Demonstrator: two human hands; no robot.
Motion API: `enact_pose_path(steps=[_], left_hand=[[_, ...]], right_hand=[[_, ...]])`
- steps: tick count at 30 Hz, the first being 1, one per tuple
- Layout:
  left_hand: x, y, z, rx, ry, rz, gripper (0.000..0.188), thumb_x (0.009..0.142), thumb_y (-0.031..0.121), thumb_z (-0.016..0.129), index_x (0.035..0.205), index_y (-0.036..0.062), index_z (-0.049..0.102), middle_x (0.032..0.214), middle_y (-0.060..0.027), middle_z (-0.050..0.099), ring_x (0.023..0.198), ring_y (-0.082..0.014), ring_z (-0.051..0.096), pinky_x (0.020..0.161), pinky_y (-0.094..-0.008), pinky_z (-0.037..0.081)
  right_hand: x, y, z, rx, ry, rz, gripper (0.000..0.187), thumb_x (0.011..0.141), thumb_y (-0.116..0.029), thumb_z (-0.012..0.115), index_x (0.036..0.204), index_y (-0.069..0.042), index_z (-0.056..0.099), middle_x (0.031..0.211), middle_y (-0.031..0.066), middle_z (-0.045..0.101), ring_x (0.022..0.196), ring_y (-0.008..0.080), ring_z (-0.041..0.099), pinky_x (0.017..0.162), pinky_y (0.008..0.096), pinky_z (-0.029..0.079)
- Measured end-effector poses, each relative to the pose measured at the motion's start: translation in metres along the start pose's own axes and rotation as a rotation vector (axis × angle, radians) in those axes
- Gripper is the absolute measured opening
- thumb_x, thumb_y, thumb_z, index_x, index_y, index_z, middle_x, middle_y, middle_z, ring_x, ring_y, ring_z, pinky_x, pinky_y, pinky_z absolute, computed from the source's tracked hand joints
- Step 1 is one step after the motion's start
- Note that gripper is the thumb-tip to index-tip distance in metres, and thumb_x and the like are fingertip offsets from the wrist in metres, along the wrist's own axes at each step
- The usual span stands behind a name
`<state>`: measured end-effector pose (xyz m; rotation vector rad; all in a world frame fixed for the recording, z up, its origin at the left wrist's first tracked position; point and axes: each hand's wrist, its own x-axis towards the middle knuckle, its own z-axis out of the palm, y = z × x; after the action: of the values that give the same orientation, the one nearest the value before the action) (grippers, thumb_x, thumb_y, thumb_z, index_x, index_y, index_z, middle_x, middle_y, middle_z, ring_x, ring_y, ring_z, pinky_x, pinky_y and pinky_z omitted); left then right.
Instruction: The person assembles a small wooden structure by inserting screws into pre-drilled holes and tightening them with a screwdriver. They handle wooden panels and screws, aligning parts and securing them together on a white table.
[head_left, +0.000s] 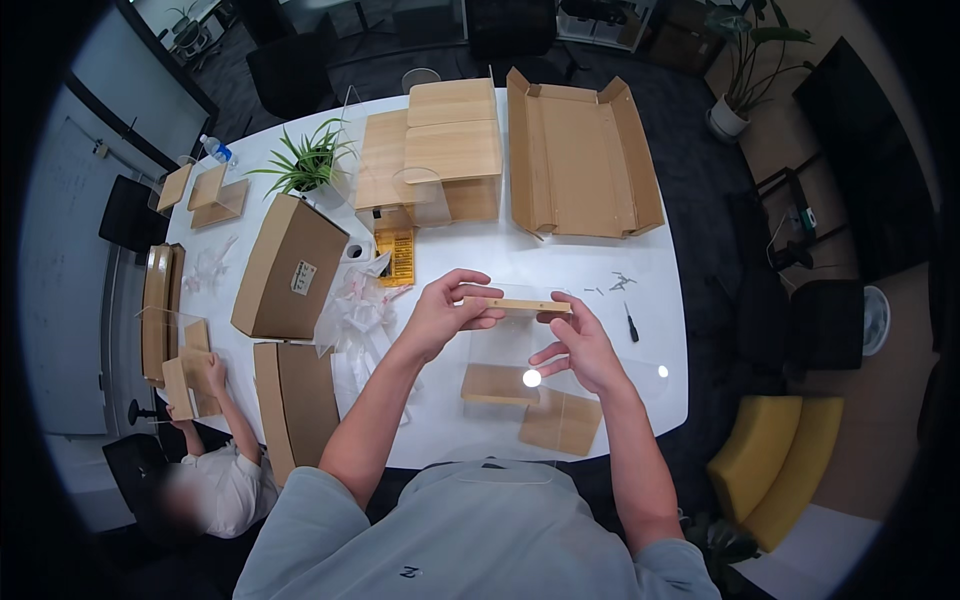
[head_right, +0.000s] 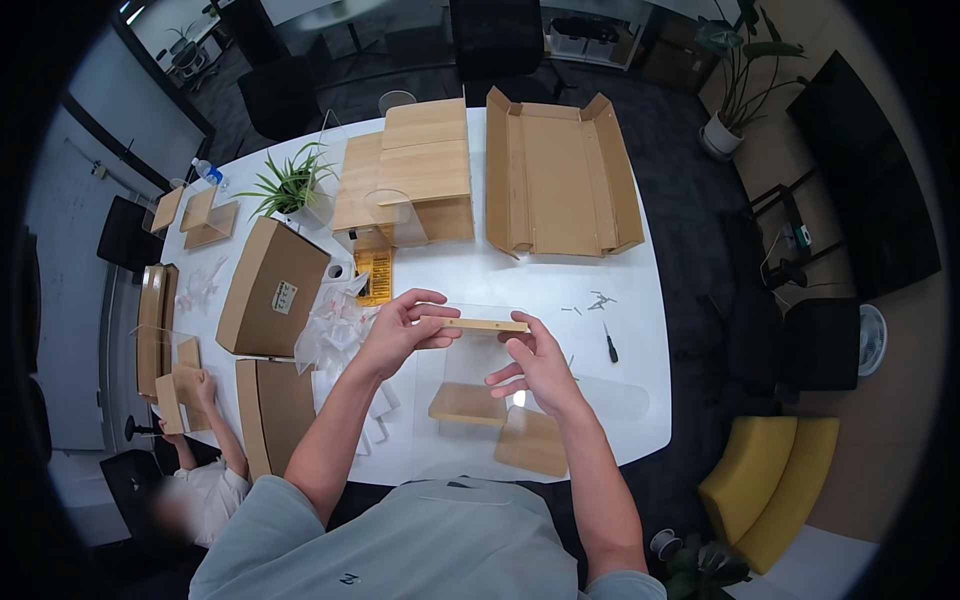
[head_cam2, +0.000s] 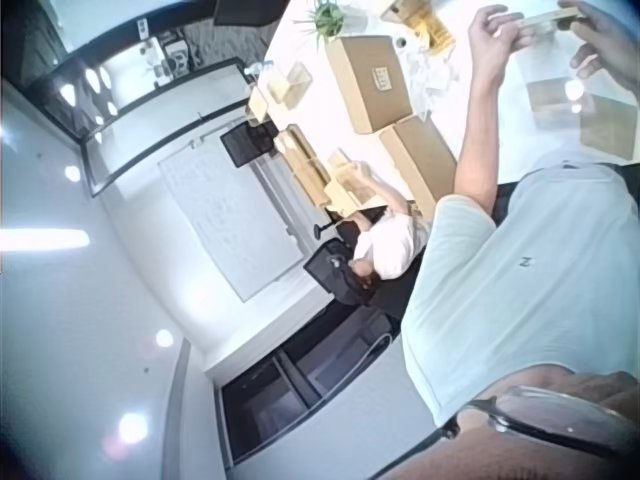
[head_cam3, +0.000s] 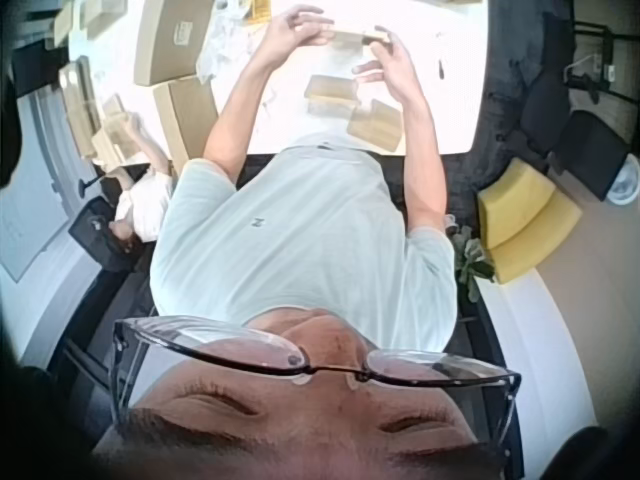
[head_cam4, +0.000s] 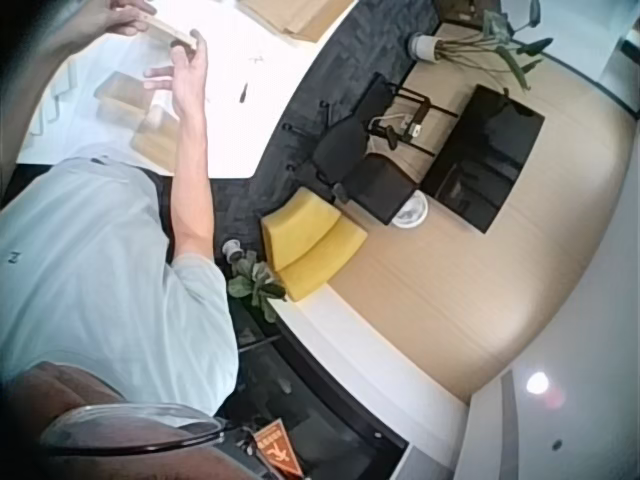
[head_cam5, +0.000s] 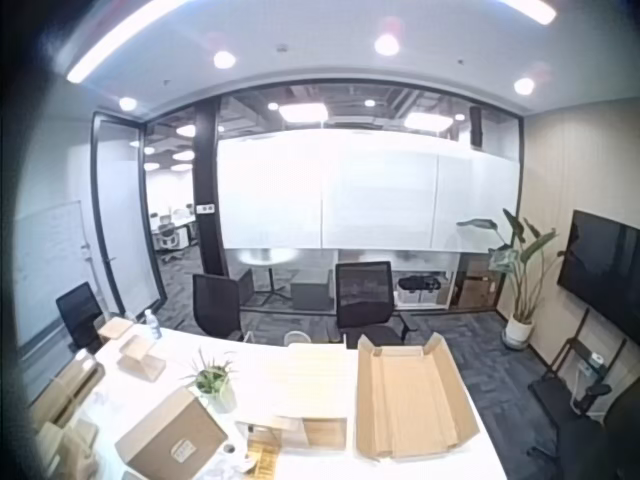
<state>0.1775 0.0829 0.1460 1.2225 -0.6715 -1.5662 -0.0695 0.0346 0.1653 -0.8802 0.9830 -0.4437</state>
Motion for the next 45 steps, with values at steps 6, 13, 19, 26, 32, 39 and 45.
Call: enact_pose_path(steps=[6,13,19,26,32,39,45], left_hand=[[0.0,0.0,-0.001,-0.026,-0.019,0.0,0.03,0.099,-0.003,0.06,0.128,-0.0037,0.052,0.124,-0.0232,0.067,0.101,-0.0286,0.075,0.086,-0.0305,0.066],[0.001,-0.001,-0.004,-0.065,-0.033,-0.01,0.029,0.099,-0.004,0.059,0.127,-0.0031,0.052,0.125,-0.024,0.067,0.102,-0.0298,0.075,0.087,-0.0321,0.066],[0.002,-0.002,-0.006,-0.114,-0.042,-0.019,0.028,0.099,-0.005,0.058,0.127,-0.0027,0.052,0.126,-0.0246,0.067,0.103,-0.0303,0.074,0.088,-0.0331,0.066],[0.002,-0.003,-0.007,-0.14,-0.046,-0.02,0.029,0.099,-0.005,0.059,0.127,-0.0027,0.052,0.127,-0.0245,0.066,0.105,-0.0304,0.074,0.089,-0.0336,0.065],[0.0,0.002,-0.002,-0.114,-0.025,-0.018,0.032,0.096,-0.008,0.059,0.126,-0.0033,0.051,0.127,-0.024,0.066,0.106,-0.0307,0.074,0.09,-0.033,0.065],[-0.002,0.007,-0.001,-0.119,-0.019,-0.041,0.035,0.094,-0.009,0.06,0.127,-0.0031,0.051,0.127,-0.0232,0.066,0.106,-0.0306,0.074,0.089,-0.0321,0.065],[-0.004,0.007,0.008,-0.062,0.039,-0.002,0.036,0.097,-0.004,0.059,0.132,-0.0022,0.05,0.125,-0.0229,0.067,0.103,-0.0287,0.074,0.086,-0.0314,0.065]], right_hand=[[0.001,-0.002,-0.001,-0.018,0.001,0.011,0.056,0.107,-0.012,0.047,0.157,-0.001,0.025,0.137,0.0257,0.05,0.08,0.0304,0.075,0.062,0.0365,0.067],[0.003,-0.003,-0.002,-0.005,-0.018,0.008,0.058,0.104,-0.01,0.048,0.156,0.0,0.024,0.133,0.0227,0.048,0.08,0.0312,0.075,0.062,0.0375,0.068],[0.004,-0.003,-0.003,-0.001,-0.02,0.004,0.058,0.104,-0.011,0.049,0.155,0.0,0.025,0.133,0.0229,0.049,0.079,0.0311,0.075,0.062,0.0371,0.068],[0.007,-0.004,-0.003,-0.017,-0.016,0.001,0.057,0.104,-0.012,0.05,0.155,0.0,0.026,0.132,0.0235,0.05,0.078,0.0315,0.075,0.061,0.0375,0.067],[0.008,-0.004,-0.005,-0.028,-0.019,0.005,0.058,0.104,-0.012,0.051,0.155,0.0,0.026,0.134,0.0249,0.05,0.078,0.0311,0.075,0.061,0.037,0.067],[0.006,-0.007,-0.002,-0.019,-0.015,0.014,0.058,0.104,-0.012,0.051,0.155,0.0,0.026,0.137,0.0263,0.049,0.078,0.0307,0.075,0.06,0.036,0.067],[0.007,-0.006,-0.004,-0.037,0.001,0.002,0.056,0.105,-0.014,0.052,0.155,-0.001,0.029,0.134,0.0241,0.053,0.077,0.0293,0.075,0.061,0.0352,0.067]])
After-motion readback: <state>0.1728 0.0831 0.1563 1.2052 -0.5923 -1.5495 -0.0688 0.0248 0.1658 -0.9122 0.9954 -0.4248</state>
